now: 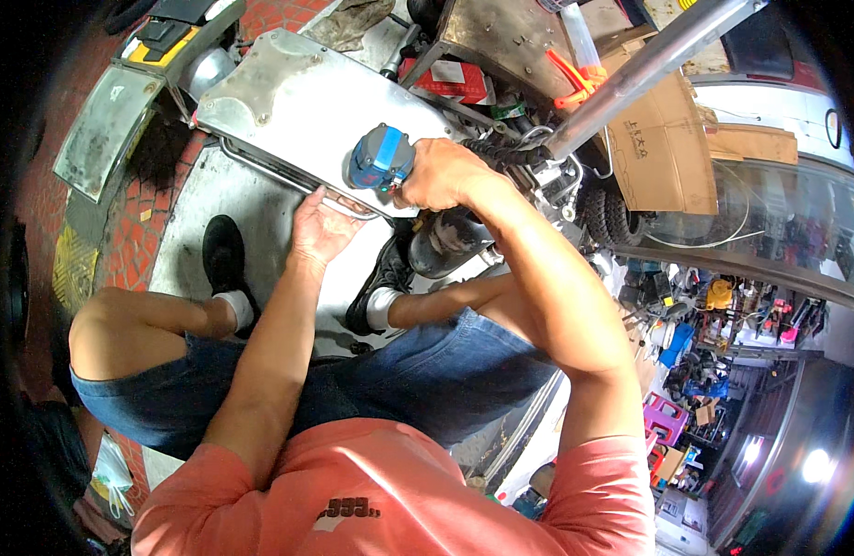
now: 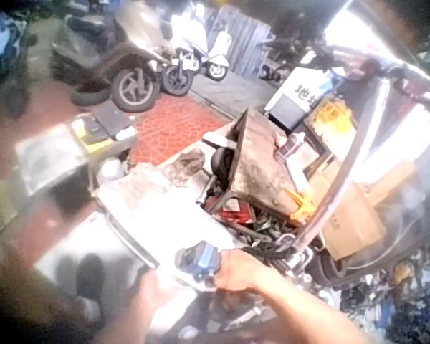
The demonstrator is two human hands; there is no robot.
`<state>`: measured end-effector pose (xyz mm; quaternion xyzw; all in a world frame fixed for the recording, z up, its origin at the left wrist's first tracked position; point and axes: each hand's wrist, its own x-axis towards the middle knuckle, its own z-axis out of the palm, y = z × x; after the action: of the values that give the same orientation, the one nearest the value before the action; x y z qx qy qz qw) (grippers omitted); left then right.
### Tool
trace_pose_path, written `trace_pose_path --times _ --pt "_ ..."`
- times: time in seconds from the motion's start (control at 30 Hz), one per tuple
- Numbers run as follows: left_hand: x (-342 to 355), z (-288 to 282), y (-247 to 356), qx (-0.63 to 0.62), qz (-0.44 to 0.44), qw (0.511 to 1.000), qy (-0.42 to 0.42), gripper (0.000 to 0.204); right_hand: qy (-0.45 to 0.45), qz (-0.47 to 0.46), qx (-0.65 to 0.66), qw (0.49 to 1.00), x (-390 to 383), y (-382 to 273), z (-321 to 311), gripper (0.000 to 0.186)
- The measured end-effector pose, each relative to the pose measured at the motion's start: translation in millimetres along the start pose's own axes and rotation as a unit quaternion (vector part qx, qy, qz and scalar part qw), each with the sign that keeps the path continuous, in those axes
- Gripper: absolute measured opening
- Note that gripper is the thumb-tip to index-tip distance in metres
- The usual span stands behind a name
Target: The person selects a screw from a container of hardware and then uses a power drill to fasten a metal panel onto the body of a scooter. The person is sitting on the floor in a cluttered workshop environment.
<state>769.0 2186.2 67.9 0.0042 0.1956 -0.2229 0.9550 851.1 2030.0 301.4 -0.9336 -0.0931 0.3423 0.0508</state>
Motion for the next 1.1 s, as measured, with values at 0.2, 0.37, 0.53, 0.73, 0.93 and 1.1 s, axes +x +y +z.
trace_pose_path --times 0.2,0.37,0.53,0.73,0.93,1.1 --pt "6 -10 -3 0.005 -0.002 1.000 -0.009 0.058 0.024 -0.023 -0.048 0.998 -2 -2 -1 0.044" --pt "13 -26 2 0.012 -0.013 1.000 -0.023 0.069 0.015 -0.019 -0.131 0.991 -8 -15 -10 0.036" --pt "19 -34 13 0.031 -0.028 0.996 -0.083 0.053 0.030 -0.039 -0.146 0.988 -9 -11 -10 0.038" --pt "13 -24 19 0.074 -0.021 0.993 -0.084 0.035 0.046 -0.036 -0.103 0.993 2 8 4 0.045" --pt "7 -14 27 0.094 -0.047 0.992 -0.069 0.028 0.034 -0.036 -0.102 0.994 5 5 0 0.044" --pt "9 -18 27 0.106 -0.060 0.991 -0.047 0.028 0.015 -0.045 -0.073 0.996 5 8 -1 0.044"
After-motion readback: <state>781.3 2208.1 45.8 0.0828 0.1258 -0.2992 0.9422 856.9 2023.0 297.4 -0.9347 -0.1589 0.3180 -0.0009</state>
